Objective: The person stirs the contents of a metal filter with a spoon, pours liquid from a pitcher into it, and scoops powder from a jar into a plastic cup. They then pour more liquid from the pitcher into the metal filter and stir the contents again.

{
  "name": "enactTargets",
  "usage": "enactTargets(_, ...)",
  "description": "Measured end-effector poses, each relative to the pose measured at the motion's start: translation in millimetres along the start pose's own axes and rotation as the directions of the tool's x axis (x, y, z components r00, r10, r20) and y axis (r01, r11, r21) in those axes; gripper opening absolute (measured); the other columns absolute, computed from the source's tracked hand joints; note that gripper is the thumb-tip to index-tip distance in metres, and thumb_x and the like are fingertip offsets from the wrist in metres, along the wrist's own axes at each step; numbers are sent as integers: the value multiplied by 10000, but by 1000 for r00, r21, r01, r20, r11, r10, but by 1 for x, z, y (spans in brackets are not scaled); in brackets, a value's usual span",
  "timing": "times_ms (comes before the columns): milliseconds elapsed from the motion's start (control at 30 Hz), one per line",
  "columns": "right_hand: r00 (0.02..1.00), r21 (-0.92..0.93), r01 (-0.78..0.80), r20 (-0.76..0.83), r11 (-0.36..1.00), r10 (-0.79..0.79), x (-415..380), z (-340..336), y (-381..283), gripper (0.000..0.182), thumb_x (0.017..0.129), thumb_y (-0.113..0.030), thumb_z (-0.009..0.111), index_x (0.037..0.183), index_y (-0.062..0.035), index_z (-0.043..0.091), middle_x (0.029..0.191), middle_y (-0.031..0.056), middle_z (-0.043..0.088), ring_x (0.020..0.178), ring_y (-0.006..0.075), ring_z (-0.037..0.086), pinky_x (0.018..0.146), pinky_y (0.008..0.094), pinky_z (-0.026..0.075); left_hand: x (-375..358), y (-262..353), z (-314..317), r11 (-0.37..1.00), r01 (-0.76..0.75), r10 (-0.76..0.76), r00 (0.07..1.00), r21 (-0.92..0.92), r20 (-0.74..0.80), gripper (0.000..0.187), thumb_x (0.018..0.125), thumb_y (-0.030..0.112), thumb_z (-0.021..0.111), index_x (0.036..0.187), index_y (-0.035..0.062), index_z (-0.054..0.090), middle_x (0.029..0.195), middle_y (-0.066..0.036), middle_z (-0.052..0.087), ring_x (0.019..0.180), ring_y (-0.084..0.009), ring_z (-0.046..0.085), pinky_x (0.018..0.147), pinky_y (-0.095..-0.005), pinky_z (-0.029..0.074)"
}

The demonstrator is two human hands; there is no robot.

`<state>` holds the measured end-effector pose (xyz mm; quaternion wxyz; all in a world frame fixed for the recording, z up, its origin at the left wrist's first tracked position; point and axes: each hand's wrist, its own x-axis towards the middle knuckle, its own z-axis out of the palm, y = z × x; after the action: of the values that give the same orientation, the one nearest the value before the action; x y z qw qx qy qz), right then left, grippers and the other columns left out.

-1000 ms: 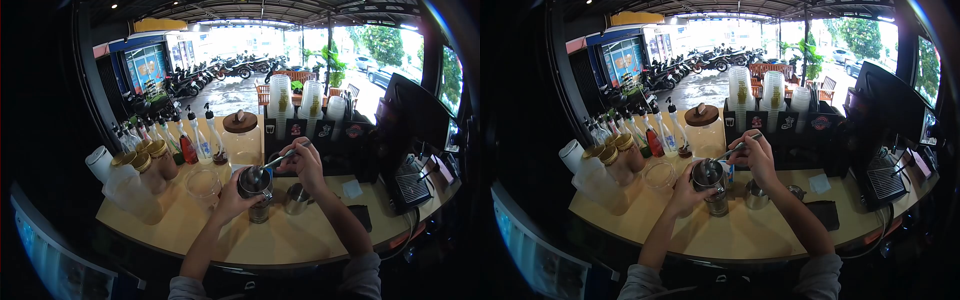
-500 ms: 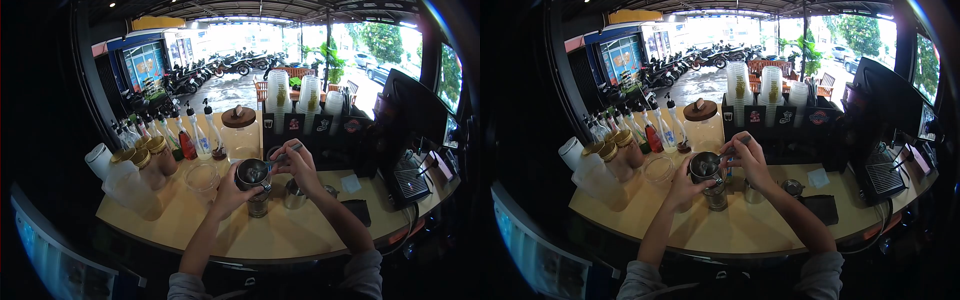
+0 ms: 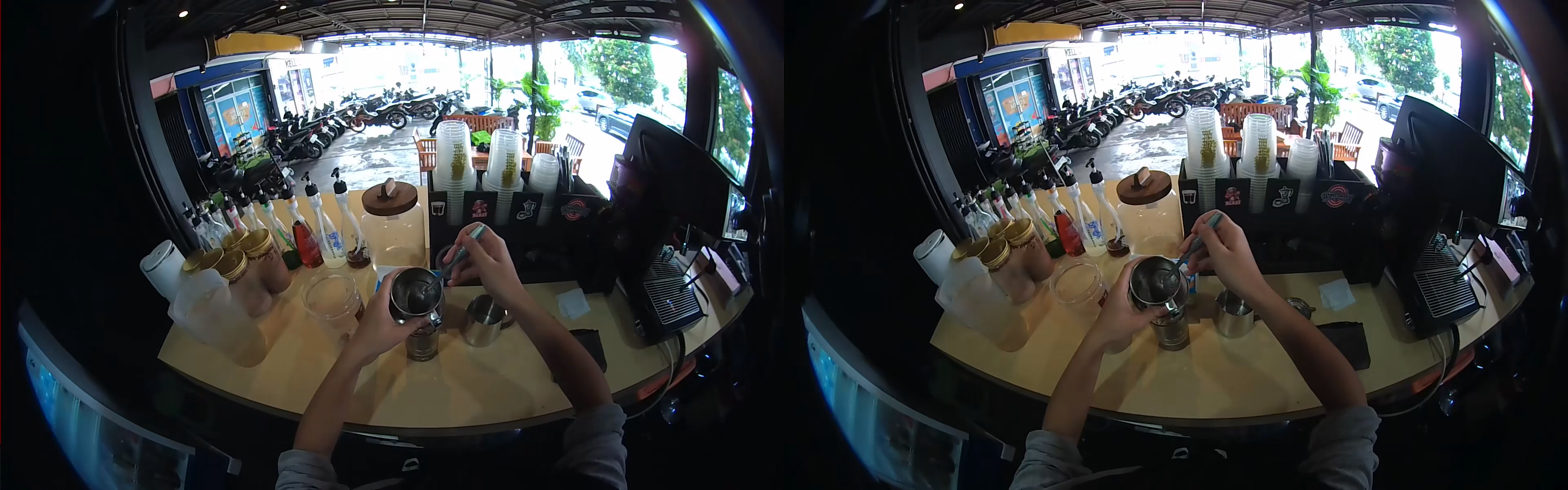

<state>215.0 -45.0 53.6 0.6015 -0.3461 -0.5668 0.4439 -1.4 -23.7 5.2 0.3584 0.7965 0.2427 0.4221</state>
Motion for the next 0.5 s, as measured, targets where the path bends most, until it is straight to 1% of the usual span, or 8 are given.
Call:
enactTargets(133,998,73,40,-44,997,-37,-3,7,7,173,1006,-214,433,984,-43,445,862,117,628,650,150,648,585,272,567,0,-11,1,999,-30,31,999,-21,28,781,697,85,797,1331,17,347,1218,-136,536,1161,-213,535,992,-338,425)
enactTargets(200,999,23,-29,21,999,28,-5,6,7,164,1009,-209,426,985,-49,447,873,117,631,652,150,651,599,269,562,0,-12,3,995,-7,11,999,-97,46,796,679,66,790,1347,38,357,1270,-114,497,1212,-194,481,1042,-336,371)
enactTargets(233,999,23,-29,20,999,29,-3,5,6,164,1009,-209,426,985,-49,447,873,117,631,652,150,651,599,269,562,1,-11,3,995,-6,11,999,-97,47,796,679,66,790,1347,38,357,1270,-114,497,1212,-194,481,1042,-336,371)
enactTargets(300,998,12,25,-51,1000,-24,3,1,5,158,1010,-208,424,987,-53,447,864,118,631,648,150,650,579,265,559,1,-7,3,998,18,-14,998,-61,64,789,684,46,779,1349,36,354,1278,-110,492,1219,-194,477,1045,-337,370)
enactTargets(333,1000,39,-1,-10,999,2,2,1,3,159,1010,-205,426,994,-48,447,857,120,637,643,150,650,564,267,562,1,-7,3,998,18,-14,998,-62,65,789,684,46,779,1349,36,354,1278,-110,492,1219,-194,477,1045,-337,370)
enactTargets(367,1000,38,-1,-10,999,1,3,0,2,159,1010,-205,426,994,-48,447,857,120,637,643,150,650,564,267,562,2,-7,3,997,10,-5,998,-73,69,793,683,42,779,1351,36,352,1283,-109,489,1223,-196,474,1047,-339,369)
enactTargets(433,995,-45,-74,69,996,77,4,-3,0,156,1006,-197,435,1000,-42,448,859,126,646,630,149,647,550,264,561,2,-8,2,996,3,4,997,-86,74,796,683,38,778,1353,36,350,1287,-109,487,1228,-199,472,1048,-340,369)
enactTargets(500,997,-51,-59,48,997,61,10,-8,-4,152,1005,-191,437,1001,-40,449,860,128,650,626,147,646,550,262,560,2,-6,0,996,23,-15,995,-85,94,841,675,68,803,1364,34,322,1280,-123,490,1219,-222,487,1025,-349,395)
